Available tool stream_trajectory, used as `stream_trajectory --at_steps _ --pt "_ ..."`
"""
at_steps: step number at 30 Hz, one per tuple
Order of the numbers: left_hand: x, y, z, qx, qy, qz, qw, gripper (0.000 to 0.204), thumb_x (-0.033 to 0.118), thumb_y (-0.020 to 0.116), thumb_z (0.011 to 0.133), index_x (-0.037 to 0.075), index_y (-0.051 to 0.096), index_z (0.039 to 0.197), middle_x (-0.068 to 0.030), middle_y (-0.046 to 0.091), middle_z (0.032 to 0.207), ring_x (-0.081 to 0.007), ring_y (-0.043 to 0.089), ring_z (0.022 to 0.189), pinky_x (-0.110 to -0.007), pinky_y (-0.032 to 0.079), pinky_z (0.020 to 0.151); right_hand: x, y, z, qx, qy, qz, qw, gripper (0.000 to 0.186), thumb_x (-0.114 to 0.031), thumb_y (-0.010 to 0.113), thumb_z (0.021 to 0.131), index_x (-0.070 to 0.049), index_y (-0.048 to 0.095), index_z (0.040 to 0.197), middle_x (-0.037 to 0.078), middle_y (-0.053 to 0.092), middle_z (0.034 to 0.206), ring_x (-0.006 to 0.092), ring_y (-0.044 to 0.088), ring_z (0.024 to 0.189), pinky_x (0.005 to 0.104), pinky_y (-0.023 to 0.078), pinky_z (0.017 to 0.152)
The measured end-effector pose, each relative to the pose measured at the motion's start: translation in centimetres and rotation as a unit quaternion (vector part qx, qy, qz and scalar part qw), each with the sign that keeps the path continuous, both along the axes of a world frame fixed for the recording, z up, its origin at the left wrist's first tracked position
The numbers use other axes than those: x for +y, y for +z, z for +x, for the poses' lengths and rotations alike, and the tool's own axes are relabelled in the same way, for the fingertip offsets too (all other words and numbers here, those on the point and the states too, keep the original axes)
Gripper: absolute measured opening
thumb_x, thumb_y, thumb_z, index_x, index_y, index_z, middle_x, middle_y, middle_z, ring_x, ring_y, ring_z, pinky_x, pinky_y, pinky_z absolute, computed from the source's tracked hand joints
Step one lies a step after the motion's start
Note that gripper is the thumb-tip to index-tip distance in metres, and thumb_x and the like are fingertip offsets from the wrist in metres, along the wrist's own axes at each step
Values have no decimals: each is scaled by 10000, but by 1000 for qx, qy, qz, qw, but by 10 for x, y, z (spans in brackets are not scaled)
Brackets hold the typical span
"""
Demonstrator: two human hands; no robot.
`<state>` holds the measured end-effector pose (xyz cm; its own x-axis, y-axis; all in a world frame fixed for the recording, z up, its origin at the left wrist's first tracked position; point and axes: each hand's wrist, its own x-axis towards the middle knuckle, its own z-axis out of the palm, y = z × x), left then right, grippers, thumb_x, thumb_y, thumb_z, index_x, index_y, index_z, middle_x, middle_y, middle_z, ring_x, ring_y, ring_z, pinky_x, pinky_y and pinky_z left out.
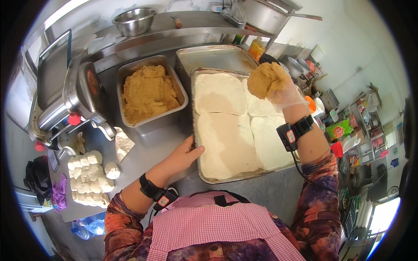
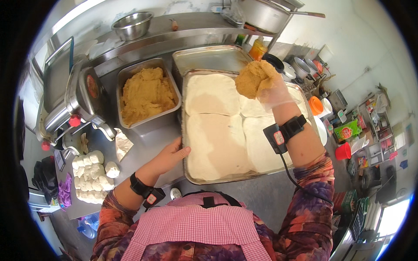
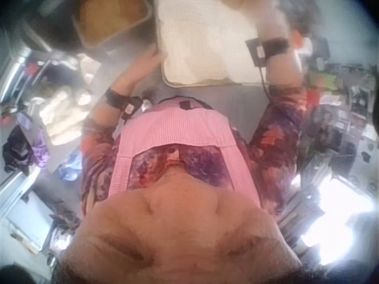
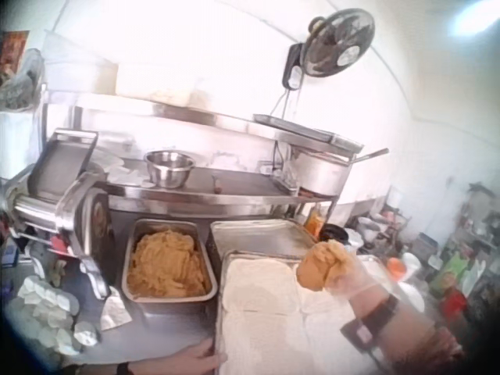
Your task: The person flattens dough pieces using a dough sheeter, arranges them on a baking tray, spreads a brown paste over each piece, and places the tray into an oven. Later, the person removes a baked tray from the oven and places a fresh tray inside.
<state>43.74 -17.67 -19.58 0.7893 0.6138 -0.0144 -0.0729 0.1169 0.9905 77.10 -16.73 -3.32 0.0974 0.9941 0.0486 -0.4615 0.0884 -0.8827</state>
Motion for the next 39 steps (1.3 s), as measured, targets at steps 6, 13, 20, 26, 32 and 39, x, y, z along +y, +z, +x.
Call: stream_trajectory --at_steps 6,13,20,26,32,39 --pt "-25 1 5 39 88 36 995 482 159 489 956 -42 384 1381 -79 535 1287 -136 506 1147 -297 414 984 -9 -31 105 -36 133 41 990 218 -267 545 931 -78 545 821 22 514 707 220 548 646 356 457 606" --pt "-69 8 -2 90 220 22 971 419 188 489 963 -40 456 1313 -72 574 1188 -130 529 1060 -279 426 938 29 -101 94 -824 -74 281 487 175 -177 548 839 -27 637 832 153 680 820 341 659 804 418 512 689" --pt "-73 18 3 136 257 60 955 385 188 454 971 -55 487 1268 -106 599 1141 -146 548 1026 -288 437 914 -26 -95 25 -825 5 26 565 188 -171 571 870 -15 671 901 156 671 851 282 642 786 375 498 673" --pt "-72 11 1 106 251 56 961 373 194 452 972 -54 506 1245 -99 608 1110 -143 553 995 -285 448 886 -106 -61 55 -293 142 -139 935 180 -114 680 808 -13 681 957 7 675 847 115 623 722 300 480 619" --pt "-70 10 2 126 264 41 955 368 188 462 967 -54 512 1240 -84 615 1078 -127 558 948 -271 457 849 -108 -59 40 -589 139 -140 784 198 -136 626 810 -62 684 985 87 683 869 184 629 732 304 487 679" --pt "-76 18 3 119 270 -23 955 329 192 460 977 -40 534 1198 -74 619 1042 -115 566 908 -266 465 816 -107 -90 57 -676 152 293 659 234 -94 604 799 -99 717 1004 92 688 1056 285 626 960 390 478 881"
